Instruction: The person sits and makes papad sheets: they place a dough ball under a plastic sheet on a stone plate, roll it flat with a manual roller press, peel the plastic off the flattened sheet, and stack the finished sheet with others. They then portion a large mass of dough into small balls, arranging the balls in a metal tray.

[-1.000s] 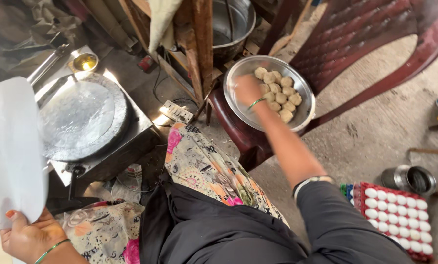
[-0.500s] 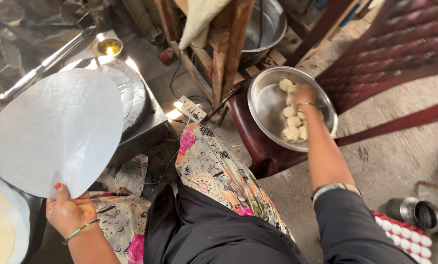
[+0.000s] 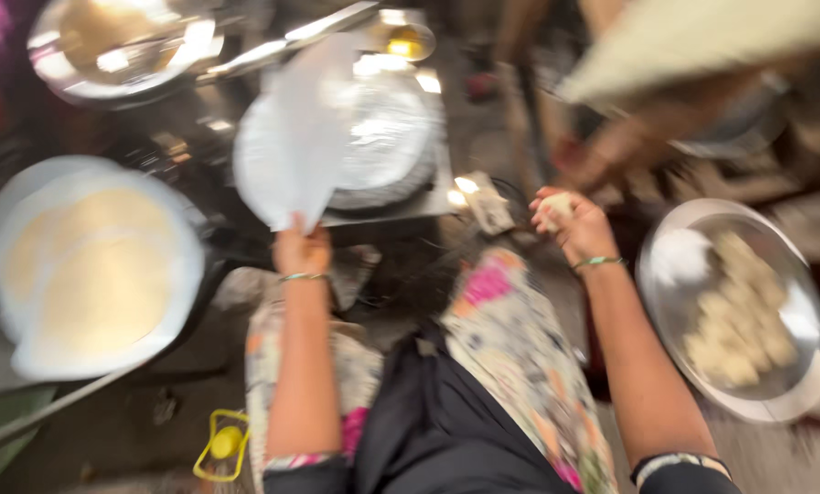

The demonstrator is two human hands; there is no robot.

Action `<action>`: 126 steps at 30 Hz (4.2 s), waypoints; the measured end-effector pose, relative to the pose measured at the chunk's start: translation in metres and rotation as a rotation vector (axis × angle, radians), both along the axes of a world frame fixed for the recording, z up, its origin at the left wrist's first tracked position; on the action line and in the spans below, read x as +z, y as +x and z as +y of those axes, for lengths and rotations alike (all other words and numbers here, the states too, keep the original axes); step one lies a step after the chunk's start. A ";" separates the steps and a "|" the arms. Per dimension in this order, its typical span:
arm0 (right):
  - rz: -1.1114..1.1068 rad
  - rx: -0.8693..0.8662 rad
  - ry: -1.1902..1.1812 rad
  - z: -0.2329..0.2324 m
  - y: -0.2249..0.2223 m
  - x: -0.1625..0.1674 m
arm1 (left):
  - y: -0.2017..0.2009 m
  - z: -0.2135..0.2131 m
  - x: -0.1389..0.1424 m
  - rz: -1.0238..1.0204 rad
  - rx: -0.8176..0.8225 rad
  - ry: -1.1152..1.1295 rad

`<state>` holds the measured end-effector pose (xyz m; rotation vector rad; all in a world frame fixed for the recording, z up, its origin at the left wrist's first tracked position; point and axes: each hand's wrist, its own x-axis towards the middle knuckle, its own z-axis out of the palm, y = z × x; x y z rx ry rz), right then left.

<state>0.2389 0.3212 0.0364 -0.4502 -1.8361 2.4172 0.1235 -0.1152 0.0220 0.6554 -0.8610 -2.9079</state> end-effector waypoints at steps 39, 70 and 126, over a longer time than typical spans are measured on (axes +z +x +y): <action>0.148 0.489 1.455 -0.317 -0.372 -0.050 | -0.111 -0.052 -0.045 -0.034 0.277 0.142; -0.477 0.679 1.813 -0.335 -0.356 -0.048 | -0.113 -0.045 -0.031 -0.113 0.267 0.145; -0.246 -0.146 -0.098 -0.142 -0.274 -0.127 | -0.244 0.143 -0.075 0.569 -0.527 -2.251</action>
